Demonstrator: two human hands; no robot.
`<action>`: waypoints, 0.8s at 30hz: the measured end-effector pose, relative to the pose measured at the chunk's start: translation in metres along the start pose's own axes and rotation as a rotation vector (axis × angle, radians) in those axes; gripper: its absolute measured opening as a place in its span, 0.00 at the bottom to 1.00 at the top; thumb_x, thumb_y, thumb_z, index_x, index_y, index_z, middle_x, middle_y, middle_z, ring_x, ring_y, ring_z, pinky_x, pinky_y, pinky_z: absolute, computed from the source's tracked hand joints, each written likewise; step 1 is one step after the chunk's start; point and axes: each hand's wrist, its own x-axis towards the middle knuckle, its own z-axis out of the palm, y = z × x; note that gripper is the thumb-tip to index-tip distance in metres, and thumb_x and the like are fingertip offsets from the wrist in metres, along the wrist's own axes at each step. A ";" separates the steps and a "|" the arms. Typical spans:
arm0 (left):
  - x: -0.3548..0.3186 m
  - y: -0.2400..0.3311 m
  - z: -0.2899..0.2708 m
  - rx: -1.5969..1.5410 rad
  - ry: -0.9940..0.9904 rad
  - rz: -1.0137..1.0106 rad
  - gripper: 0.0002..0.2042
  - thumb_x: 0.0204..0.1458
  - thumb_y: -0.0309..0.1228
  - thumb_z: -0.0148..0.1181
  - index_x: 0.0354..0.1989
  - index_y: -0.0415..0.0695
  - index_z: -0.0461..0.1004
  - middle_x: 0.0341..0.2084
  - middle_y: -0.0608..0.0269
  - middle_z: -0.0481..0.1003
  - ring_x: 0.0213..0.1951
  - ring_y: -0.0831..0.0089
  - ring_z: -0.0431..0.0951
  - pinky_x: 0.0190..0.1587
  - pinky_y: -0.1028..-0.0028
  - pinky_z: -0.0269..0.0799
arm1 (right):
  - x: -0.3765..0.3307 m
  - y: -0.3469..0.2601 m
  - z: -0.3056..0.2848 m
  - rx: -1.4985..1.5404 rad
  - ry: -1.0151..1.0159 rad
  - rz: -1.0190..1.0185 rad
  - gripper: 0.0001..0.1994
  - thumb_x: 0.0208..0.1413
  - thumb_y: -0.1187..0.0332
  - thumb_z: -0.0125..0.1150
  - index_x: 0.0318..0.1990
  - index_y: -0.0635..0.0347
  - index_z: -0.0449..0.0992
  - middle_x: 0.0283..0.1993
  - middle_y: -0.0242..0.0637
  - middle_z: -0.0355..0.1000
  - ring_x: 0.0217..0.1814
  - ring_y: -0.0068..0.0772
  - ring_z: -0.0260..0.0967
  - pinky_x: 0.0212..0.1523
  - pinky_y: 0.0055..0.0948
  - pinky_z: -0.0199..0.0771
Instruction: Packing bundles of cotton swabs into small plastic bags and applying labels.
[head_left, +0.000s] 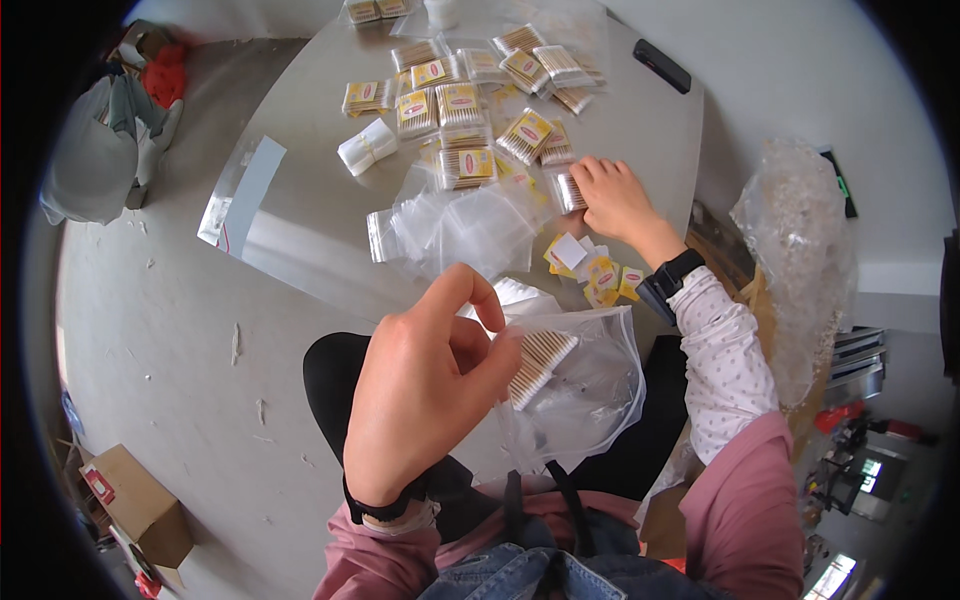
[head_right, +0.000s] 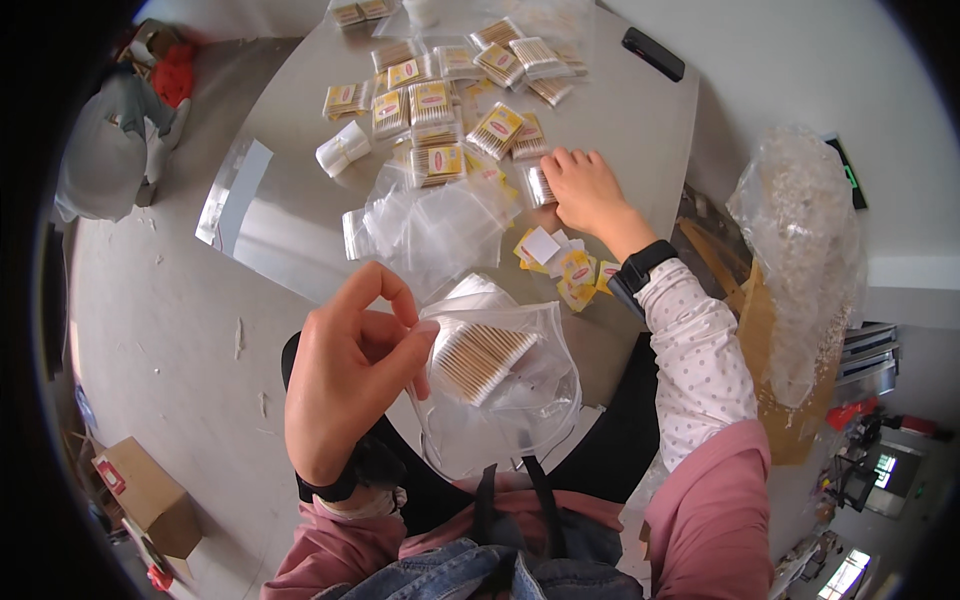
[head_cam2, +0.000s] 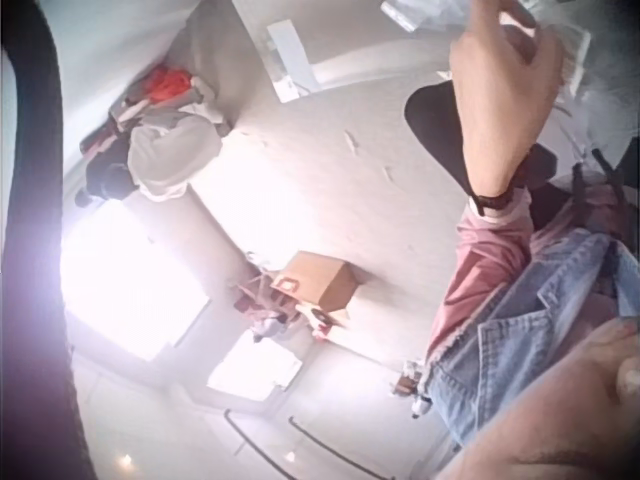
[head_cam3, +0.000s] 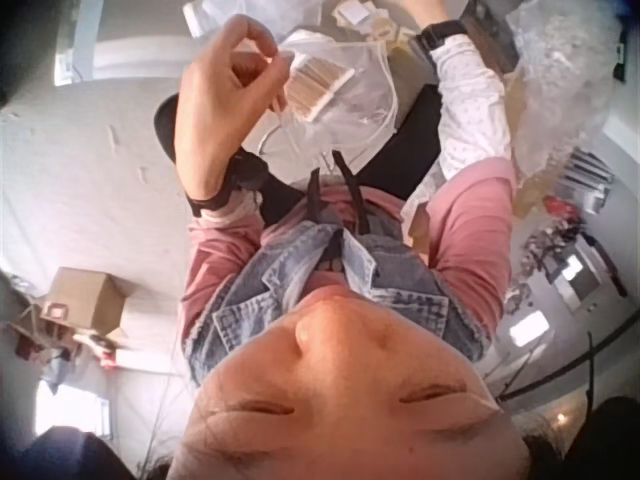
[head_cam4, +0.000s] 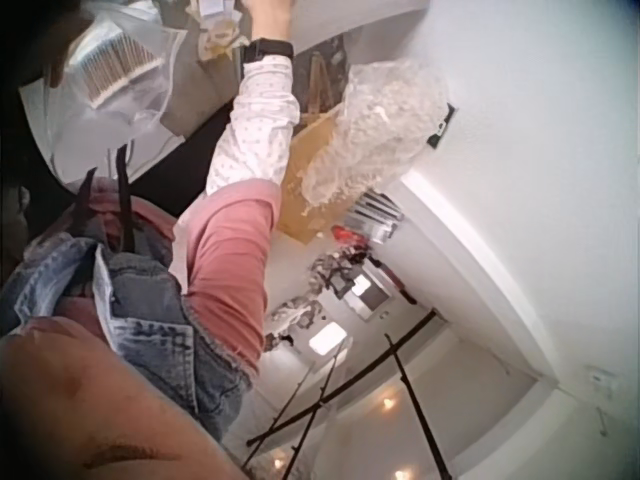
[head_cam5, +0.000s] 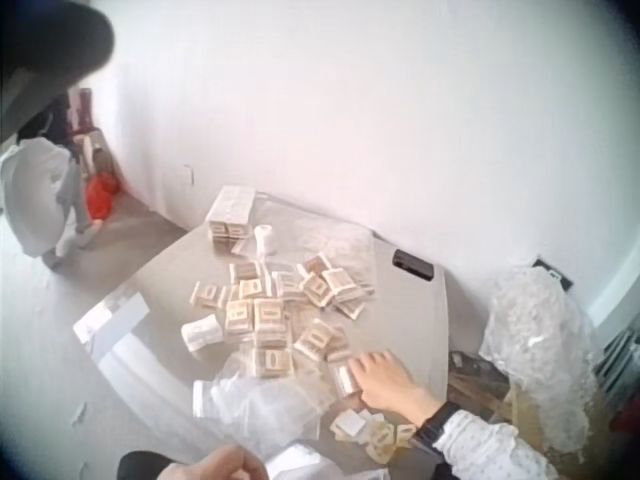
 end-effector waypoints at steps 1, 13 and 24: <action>-0.001 -0.001 0.001 0.010 0.006 0.004 0.09 0.51 0.26 0.62 0.33 0.39 0.66 0.12 0.59 0.74 0.14 0.72 0.73 0.21 0.75 0.64 | -0.007 -0.001 0.001 -0.006 -0.002 -0.002 0.21 0.42 0.76 0.58 0.48 0.60 0.69 0.47 0.39 0.68 0.53 0.43 0.67 0.56 0.42 0.65; -0.013 -0.006 0.004 0.094 0.013 0.127 0.10 0.51 0.28 0.63 0.35 0.40 0.67 0.12 0.58 0.72 0.16 0.63 0.73 0.20 0.68 0.63 | -0.141 -0.069 -0.167 1.651 0.289 0.297 0.21 0.53 0.76 0.57 0.56 0.71 0.67 0.53 0.39 0.71 0.52 0.28 0.72 0.54 0.28 0.71; -0.044 -0.016 0.065 0.258 0.377 0.514 0.08 0.51 0.27 0.58 0.39 0.46 0.70 0.14 0.57 0.73 0.18 0.55 0.76 0.22 0.60 0.70 | -0.144 -0.160 -0.190 0.699 -0.083 0.161 0.15 0.52 0.74 0.57 0.48 0.66 0.71 0.47 0.51 0.72 0.44 0.54 0.73 0.42 0.39 0.73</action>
